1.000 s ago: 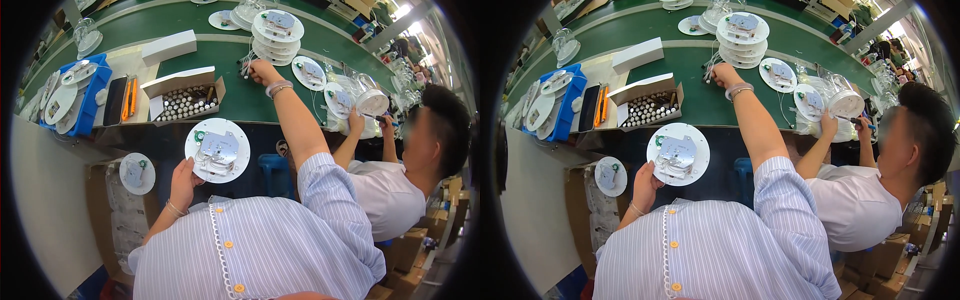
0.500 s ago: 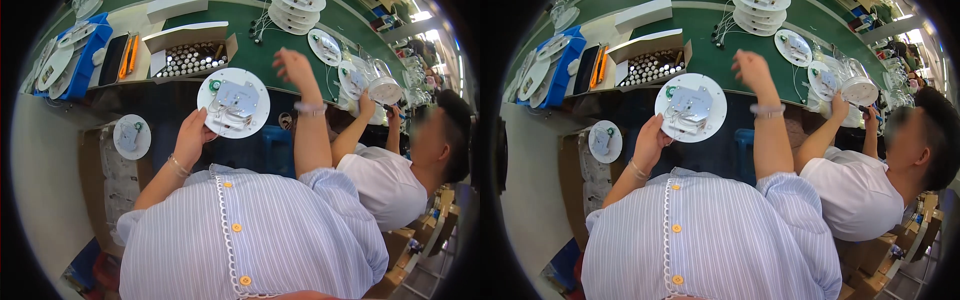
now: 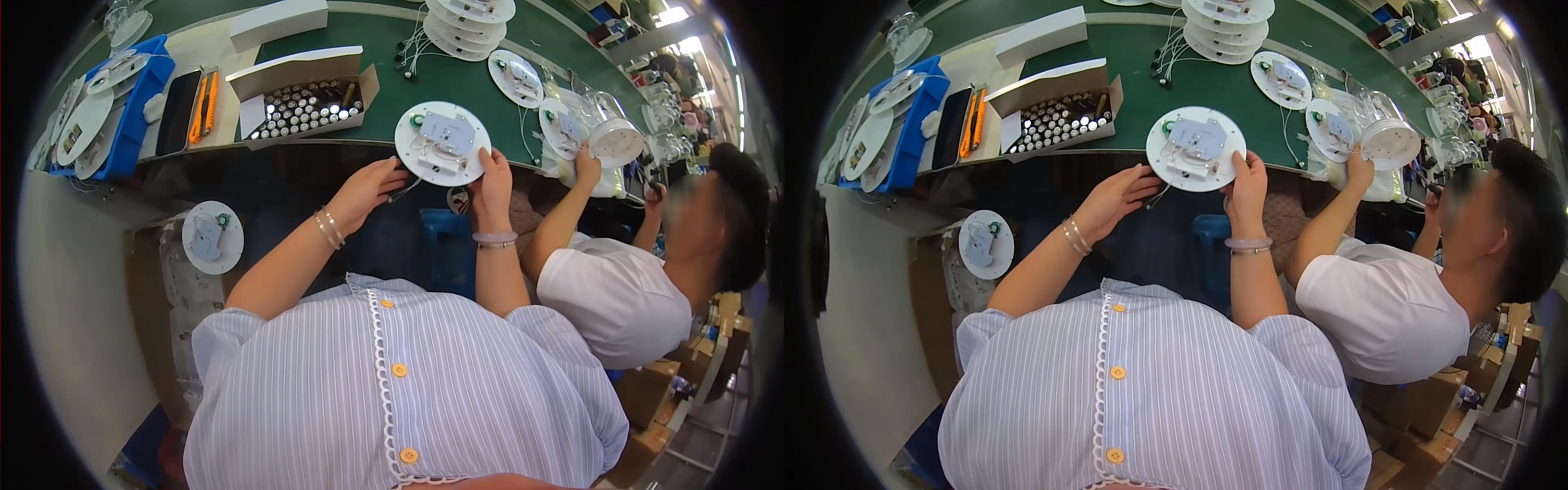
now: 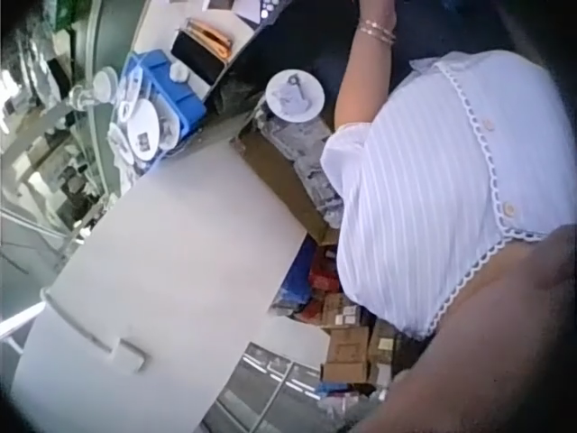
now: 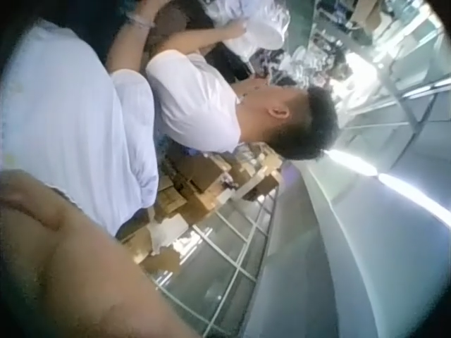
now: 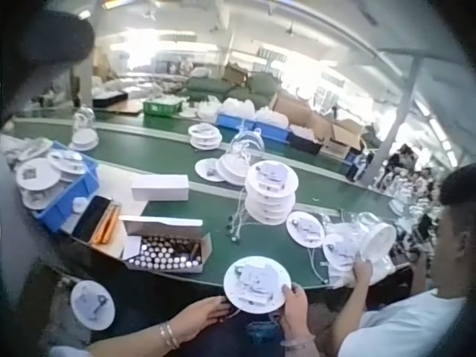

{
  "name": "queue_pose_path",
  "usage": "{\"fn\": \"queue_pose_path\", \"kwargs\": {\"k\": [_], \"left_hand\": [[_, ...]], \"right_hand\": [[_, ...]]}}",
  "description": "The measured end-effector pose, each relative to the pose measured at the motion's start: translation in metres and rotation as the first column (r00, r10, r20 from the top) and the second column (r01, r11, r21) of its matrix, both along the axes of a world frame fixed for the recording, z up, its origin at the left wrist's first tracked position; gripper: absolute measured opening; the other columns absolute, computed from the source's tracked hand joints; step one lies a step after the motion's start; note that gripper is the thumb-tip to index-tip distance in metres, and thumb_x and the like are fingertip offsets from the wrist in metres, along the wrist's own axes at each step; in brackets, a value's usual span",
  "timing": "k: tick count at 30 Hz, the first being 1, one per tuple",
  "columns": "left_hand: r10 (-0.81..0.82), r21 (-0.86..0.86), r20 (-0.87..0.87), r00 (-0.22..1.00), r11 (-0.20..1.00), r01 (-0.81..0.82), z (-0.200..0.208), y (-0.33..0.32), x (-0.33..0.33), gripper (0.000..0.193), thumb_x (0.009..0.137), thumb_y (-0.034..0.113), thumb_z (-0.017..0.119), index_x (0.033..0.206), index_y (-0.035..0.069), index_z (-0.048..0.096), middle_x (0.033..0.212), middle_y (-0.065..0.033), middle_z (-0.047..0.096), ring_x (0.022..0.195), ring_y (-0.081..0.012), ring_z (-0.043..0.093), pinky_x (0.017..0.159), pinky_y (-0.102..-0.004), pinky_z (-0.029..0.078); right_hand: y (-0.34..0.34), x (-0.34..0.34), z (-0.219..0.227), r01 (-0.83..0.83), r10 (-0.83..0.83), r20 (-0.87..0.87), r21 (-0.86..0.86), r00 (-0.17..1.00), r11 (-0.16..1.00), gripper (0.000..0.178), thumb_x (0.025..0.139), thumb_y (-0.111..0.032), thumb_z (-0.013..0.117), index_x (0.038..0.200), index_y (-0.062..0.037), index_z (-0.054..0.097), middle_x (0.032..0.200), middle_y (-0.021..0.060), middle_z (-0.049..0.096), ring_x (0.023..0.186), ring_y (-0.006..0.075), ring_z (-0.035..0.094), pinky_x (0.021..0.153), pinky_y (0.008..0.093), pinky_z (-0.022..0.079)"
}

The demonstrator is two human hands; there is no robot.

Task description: The recorder inserts AA batteries into the base of LED light fixtures and tests their functionality.

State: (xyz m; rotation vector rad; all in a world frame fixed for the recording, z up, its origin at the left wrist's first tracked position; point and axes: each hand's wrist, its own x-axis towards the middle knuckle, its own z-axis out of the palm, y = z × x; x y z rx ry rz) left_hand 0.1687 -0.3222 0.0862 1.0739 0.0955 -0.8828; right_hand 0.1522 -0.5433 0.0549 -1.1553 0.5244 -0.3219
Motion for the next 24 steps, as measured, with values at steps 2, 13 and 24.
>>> {"fn": "queue_pose_path", "kwargs": {"k": [2,13,24], "left_hand": [[0.007,0.138,0.089,0.996,0.99,-0.019,0.002,0.01,-0.008,0.038,0.087,0.033,0.035,0.112,0.005,0.043,0.109,-0.0074,0.051,0.103,-0.0164,0.045,0.087,-0.0288,0.034],[0.026,0.075,-0.071,0.997,0.997,-0.021,-0.01,0.081,-0.058,0.03,0.085,0.024,0.041,0.108,0.006,0.048,0.105,-0.0084,0.053,0.096,-0.0161,0.05,0.083,-0.0273,0.038],[0.19,0.081,-0.112,0.975,0.98,-0.182,-0.03,0.112,-0.07,0.027,0.085,0.021,0.042,0.106,0.007,0.049,0.103,-0.0077,0.054,0.093,-0.0154,0.051,0.079,-0.0257,0.04]], "right_hand": [[-0.011,0.007,0.003,0.002,-0.006,-0.028,-0.127,1.0,0.992,0.027,0.079,-0.013,0.053,0.1,-0.0004,0.043,0.077,0.0069,0.057,0.058,0.0124,0.055,0.044,0.0224,0.045],[0.001,0.072,0.02,-0.112,0.046,-0.157,-0.45,0.987,0.886,0.044,0.071,-0.008,0.053,0.112,0.003,0.041,0.094,0.0145,0.054,0.072,0.0171,0.056,0.051,0.0254,0.048],[0.122,0.062,0.091,0.008,0.572,0.082,-0.991,0.816,0.13,0.014,0.07,-0.008,0.055,0.083,-0.0034,0.059,0.076,0.011,0.059,0.068,0.0235,0.053,0.066,0.0326,0.042]]}}
